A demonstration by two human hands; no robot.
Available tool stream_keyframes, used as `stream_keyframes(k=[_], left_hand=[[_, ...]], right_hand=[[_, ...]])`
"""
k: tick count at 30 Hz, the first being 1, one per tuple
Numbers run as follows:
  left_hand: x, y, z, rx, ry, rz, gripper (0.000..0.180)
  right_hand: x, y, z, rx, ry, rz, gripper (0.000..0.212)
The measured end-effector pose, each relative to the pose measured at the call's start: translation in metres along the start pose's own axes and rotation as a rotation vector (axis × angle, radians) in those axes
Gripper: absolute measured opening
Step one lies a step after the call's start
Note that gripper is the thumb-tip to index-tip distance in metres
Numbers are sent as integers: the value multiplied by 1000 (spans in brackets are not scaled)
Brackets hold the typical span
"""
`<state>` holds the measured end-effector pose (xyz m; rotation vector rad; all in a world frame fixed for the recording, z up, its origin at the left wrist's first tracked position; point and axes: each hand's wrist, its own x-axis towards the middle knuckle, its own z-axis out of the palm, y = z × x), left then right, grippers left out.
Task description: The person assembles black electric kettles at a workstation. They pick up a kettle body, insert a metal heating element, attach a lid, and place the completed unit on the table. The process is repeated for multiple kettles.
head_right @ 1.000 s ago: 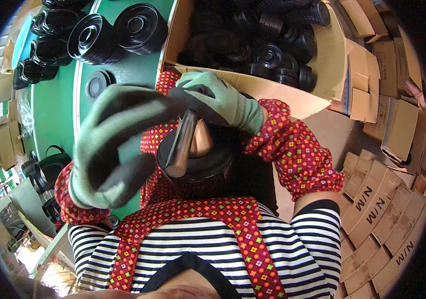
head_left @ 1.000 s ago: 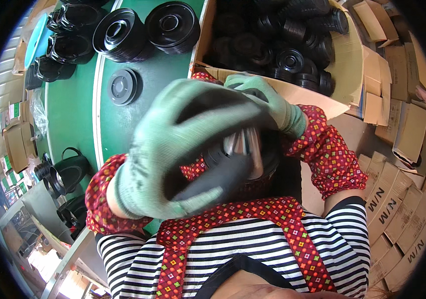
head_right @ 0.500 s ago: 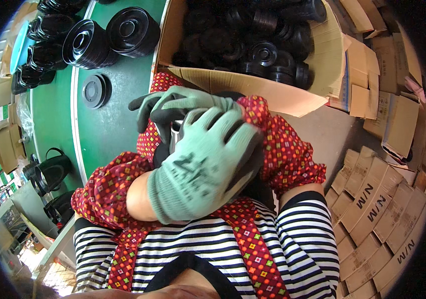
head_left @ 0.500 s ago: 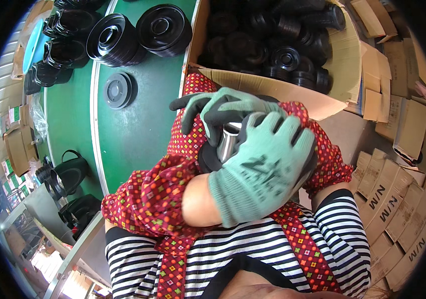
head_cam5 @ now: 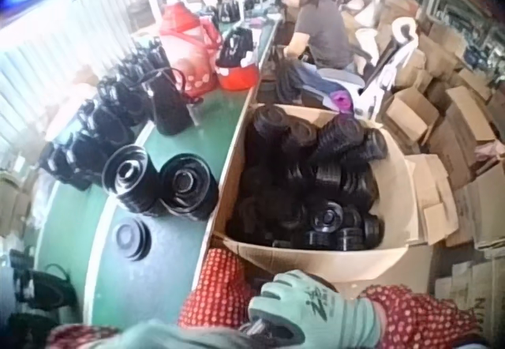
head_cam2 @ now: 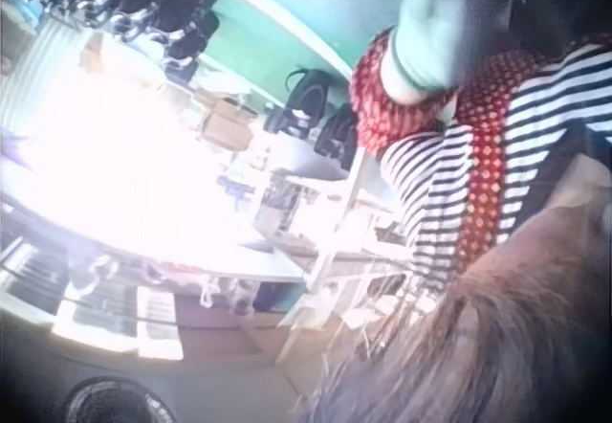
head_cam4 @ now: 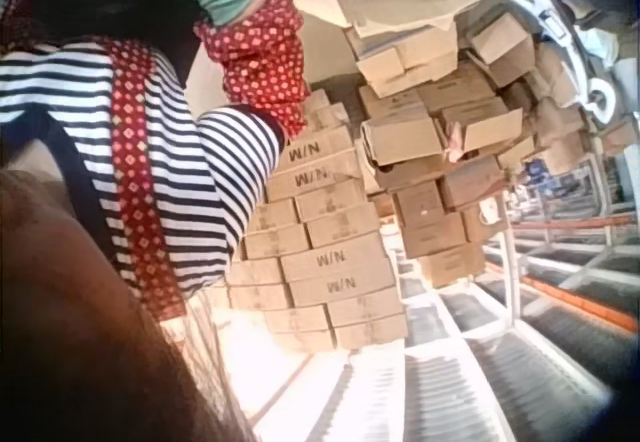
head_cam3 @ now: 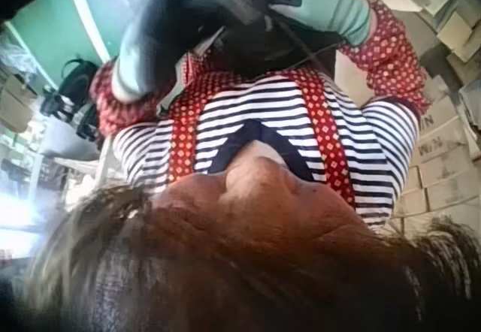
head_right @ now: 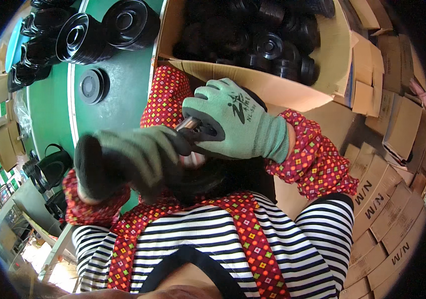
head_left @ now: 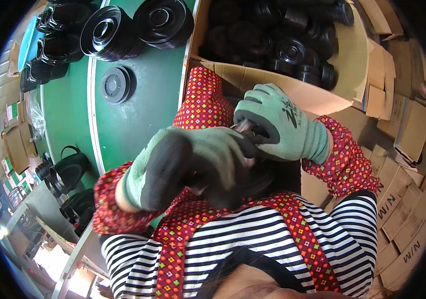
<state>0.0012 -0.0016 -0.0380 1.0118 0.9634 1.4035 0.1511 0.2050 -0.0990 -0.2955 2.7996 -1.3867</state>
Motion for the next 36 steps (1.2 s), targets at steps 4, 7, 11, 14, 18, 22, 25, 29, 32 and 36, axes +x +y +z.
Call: stream_keyframes(k=[4, 7, 11, 14, 18, 22, 25, 29, 32, 36], left_hand=[[33, 61, 41, 771, 16, -148, 66], [30, 46, 53, 1111, 46, -184, 73], [41, 51, 50, 1473, 55, -193, 80], [32, 39, 41, 1350, 113, -346, 81], [31, 45, 24, 987, 101, -655, 71], [39, 49, 45, 702, 233, -515, 67], [43, 44, 58, 906, 234, -370, 65], [51, 36, 56, 974, 229, -324, 63], [29, 29, 39, 1105, 230, -387, 73], [24, 36, 26, 1042, 156, -539, 55]], right_hand=[[9, 14, -6, 35, 82, -198, 39], [9, 12, 6, 196, 43, -62, 41], [1, 20, 20, 127, 142, -80, 50], [5, 18, 18, 140, 89, -4, 47], [12, 1, 6, -28, 51, 54, 44], [19, 21, 11, 255, 184, -117, 44], [17, 28, 42, 451, 284, -50, 43], [12, 35, 40, 459, 314, -122, 52], [4, 16, 33, 129, 299, 8, 57], [10, -4, 23, -54, 255, 8, 56]])
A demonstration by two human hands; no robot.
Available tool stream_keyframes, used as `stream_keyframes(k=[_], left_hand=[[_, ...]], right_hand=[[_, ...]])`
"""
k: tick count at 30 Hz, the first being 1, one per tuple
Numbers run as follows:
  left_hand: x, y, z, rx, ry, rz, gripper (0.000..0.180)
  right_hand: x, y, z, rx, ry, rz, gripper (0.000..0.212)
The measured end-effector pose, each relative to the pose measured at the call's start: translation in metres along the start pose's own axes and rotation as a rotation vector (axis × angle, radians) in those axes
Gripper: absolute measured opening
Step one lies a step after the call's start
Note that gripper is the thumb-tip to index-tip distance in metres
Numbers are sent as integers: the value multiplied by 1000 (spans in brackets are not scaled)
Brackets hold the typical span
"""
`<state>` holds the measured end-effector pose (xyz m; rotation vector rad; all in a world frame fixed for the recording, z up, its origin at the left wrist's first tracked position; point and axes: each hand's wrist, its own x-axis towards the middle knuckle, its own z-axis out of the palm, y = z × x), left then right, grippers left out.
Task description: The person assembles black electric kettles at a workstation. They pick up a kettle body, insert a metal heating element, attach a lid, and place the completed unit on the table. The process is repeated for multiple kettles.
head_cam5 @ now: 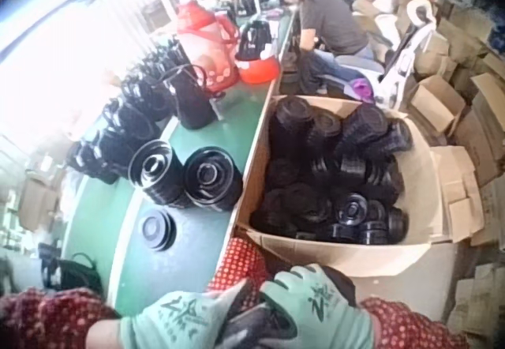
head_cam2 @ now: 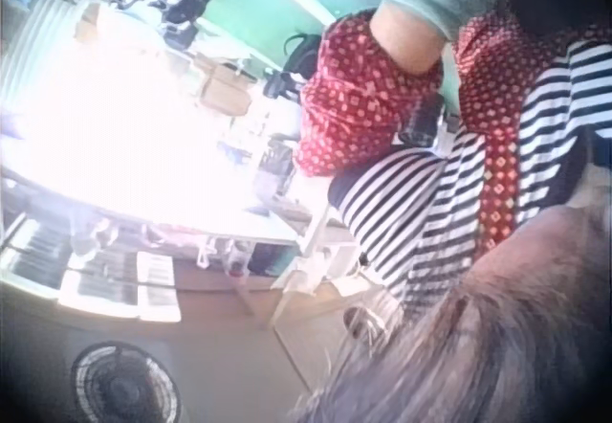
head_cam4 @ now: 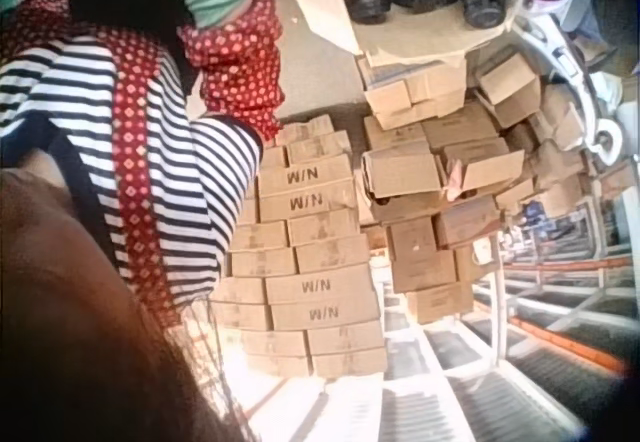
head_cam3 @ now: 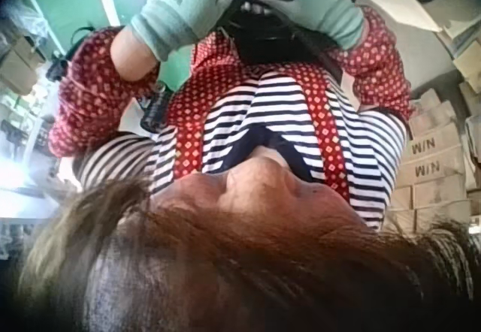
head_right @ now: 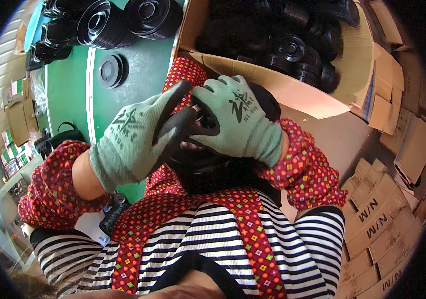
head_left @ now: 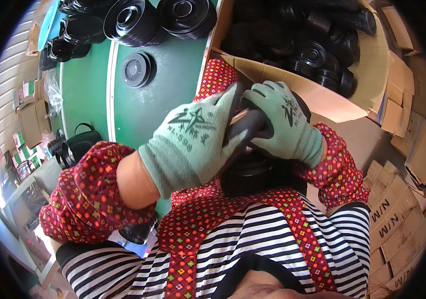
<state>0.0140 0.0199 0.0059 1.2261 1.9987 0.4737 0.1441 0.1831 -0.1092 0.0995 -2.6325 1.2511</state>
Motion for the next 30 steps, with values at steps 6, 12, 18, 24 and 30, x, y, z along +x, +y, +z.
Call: stream_keyframes(k=[6, 12, 18, 24, 30], left_hand=[[18, -43, -6, 73, -290, -110, 38], [50, -98, 21, -35, -91, 323, 26], [64, -115, 36, -71, 39, 419, 21], [33, -144, 55, -280, 549, 234, 18], [-84, -245, 106, -125, 920, -350, 24]], right_hand=[[-6, -32, -23, -258, -158, 177, 60], [-9, -53, -35, -406, -200, 290, 67], [-2, -68, -39, -540, -271, 383, 72], [-27, -65, -46, -468, 124, -26, 78], [-76, -42, 1, 41, 94, 42, 67]])
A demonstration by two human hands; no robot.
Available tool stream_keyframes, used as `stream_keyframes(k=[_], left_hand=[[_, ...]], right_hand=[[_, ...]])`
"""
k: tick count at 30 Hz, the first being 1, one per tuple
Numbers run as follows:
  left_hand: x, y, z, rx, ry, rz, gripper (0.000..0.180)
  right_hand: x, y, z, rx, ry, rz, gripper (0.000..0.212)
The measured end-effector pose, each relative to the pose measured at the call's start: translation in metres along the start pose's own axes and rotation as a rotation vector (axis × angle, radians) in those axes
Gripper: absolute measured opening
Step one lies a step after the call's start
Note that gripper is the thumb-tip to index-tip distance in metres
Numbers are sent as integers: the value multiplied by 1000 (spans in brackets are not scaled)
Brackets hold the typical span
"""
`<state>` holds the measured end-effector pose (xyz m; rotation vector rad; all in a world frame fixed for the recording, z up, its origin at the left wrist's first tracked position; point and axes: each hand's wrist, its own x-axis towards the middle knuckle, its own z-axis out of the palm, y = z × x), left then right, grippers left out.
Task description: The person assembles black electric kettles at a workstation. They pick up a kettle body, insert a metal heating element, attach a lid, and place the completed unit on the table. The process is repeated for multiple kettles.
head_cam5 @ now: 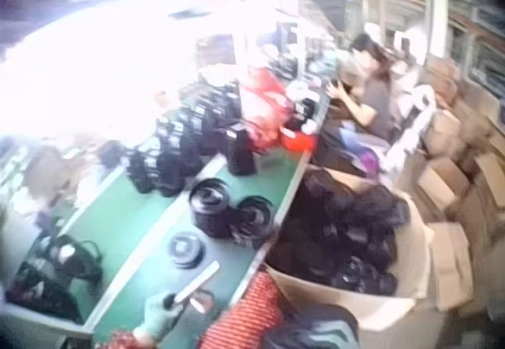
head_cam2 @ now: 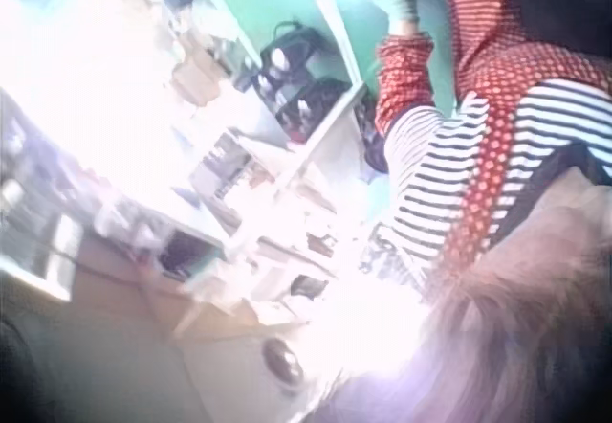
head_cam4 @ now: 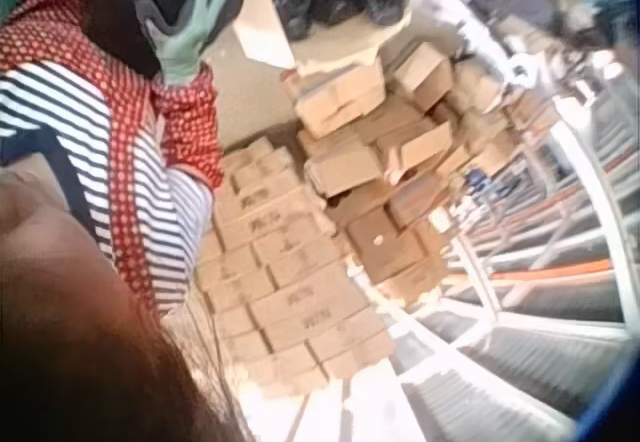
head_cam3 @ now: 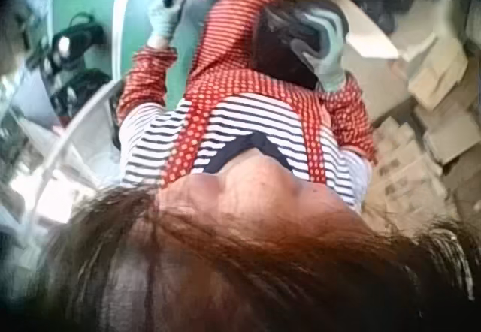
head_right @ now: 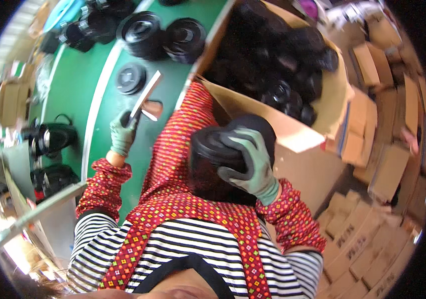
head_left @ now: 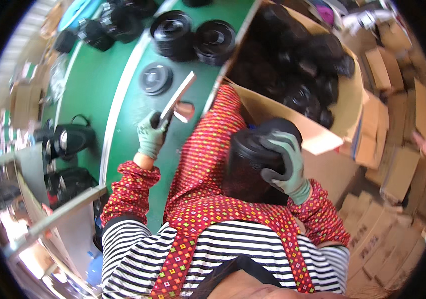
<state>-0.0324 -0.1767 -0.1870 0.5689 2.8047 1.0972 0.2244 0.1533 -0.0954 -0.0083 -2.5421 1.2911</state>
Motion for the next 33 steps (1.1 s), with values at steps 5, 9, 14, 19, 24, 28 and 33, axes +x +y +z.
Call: stream_keyframes(k=[5, 9, 14, 19, 24, 28, 33], left_hand=[[-54, -53, -13, 360, -114, -57, 33], [-70, 6, -36, 94, -8, 193, 102], [-77, 69, -81, -430, -302, 409, 93], [-50, 35, -113, -883, -16, -128, 36], [96, -78, -124, -575, 242, -166, 42], [210, -132, -124, -382, 377, -203, 34], [250, -151, -134, -326, 430, -387, 61]], right_hand=[[32, -6, 18, 160, 228, -61, 50], [93, -31, 5, 389, 435, 226, 31], [149, -36, 61, 1358, 216, 764, 47], [173, -43, 136, 995, 233, 766, 50], [135, -24, 163, 827, -122, 584, 40], [124, -21, 173, 770, -124, 476, 36], [126, -35, 168, 683, -149, 465, 35]])
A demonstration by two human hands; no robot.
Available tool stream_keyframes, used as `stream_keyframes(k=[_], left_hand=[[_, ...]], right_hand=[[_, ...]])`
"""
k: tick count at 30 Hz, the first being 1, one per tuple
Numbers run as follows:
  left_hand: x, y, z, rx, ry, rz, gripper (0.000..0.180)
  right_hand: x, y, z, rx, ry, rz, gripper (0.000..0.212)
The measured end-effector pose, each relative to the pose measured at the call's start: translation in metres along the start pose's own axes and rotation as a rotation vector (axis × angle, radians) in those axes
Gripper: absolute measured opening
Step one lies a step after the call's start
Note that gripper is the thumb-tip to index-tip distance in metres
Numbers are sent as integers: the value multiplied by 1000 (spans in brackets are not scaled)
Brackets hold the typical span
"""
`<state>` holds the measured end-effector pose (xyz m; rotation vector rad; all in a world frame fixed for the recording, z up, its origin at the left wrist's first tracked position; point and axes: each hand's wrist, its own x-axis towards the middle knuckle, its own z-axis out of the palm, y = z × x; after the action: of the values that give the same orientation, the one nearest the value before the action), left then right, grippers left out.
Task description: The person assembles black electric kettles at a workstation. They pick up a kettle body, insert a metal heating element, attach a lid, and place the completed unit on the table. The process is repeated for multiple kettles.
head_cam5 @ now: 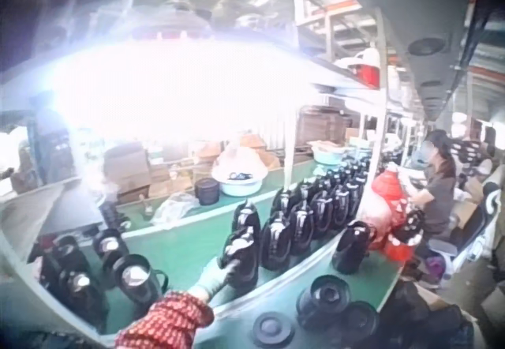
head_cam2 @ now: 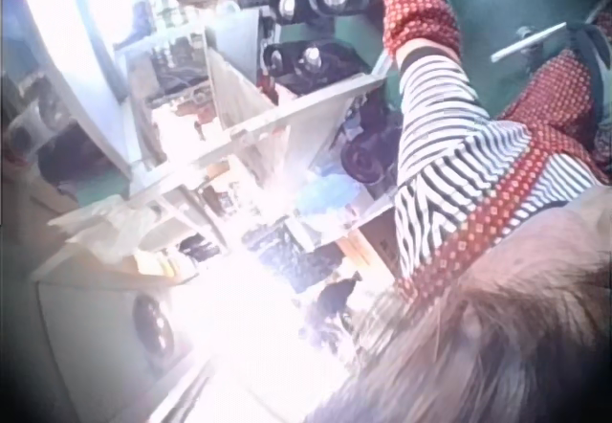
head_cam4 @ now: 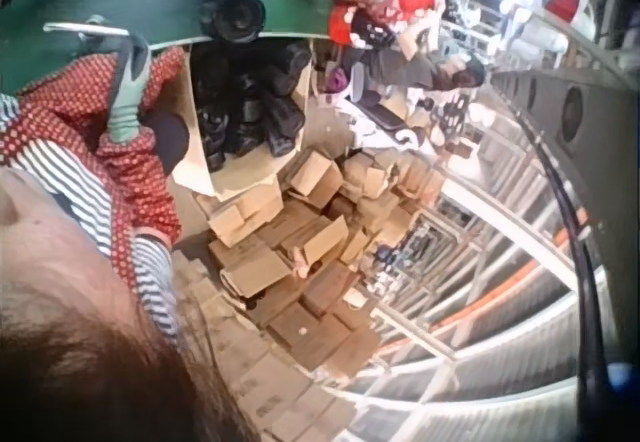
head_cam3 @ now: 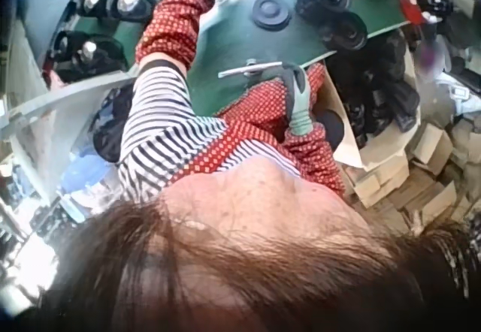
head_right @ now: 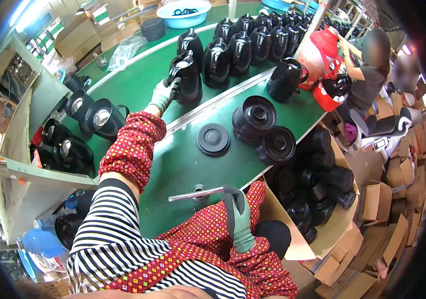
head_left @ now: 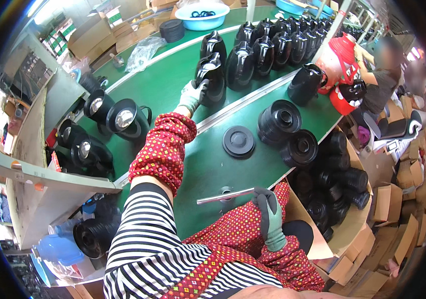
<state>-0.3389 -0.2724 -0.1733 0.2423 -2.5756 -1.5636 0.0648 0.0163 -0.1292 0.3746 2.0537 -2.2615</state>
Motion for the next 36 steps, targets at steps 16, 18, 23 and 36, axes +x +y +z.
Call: stream_keyframes(k=[16, 18, 23, 36], left_hand=[[-177, -69, -223, 681, 423, 288, 54], [-180, -65, -222, 656, 397, 349, 45], [-256, 38, -172, 489, 232, 745, 34], [-371, 138, -109, 38, -413, 1064, 55]], right_hand=[[0, 9, -3, 19, -117, -16, 35], [0, -5, 2, -90, -132, -78, 35], [3, -51, 19, -116, -148, -242, 64], [-17, -85, -29, 187, -278, -58, 63]])
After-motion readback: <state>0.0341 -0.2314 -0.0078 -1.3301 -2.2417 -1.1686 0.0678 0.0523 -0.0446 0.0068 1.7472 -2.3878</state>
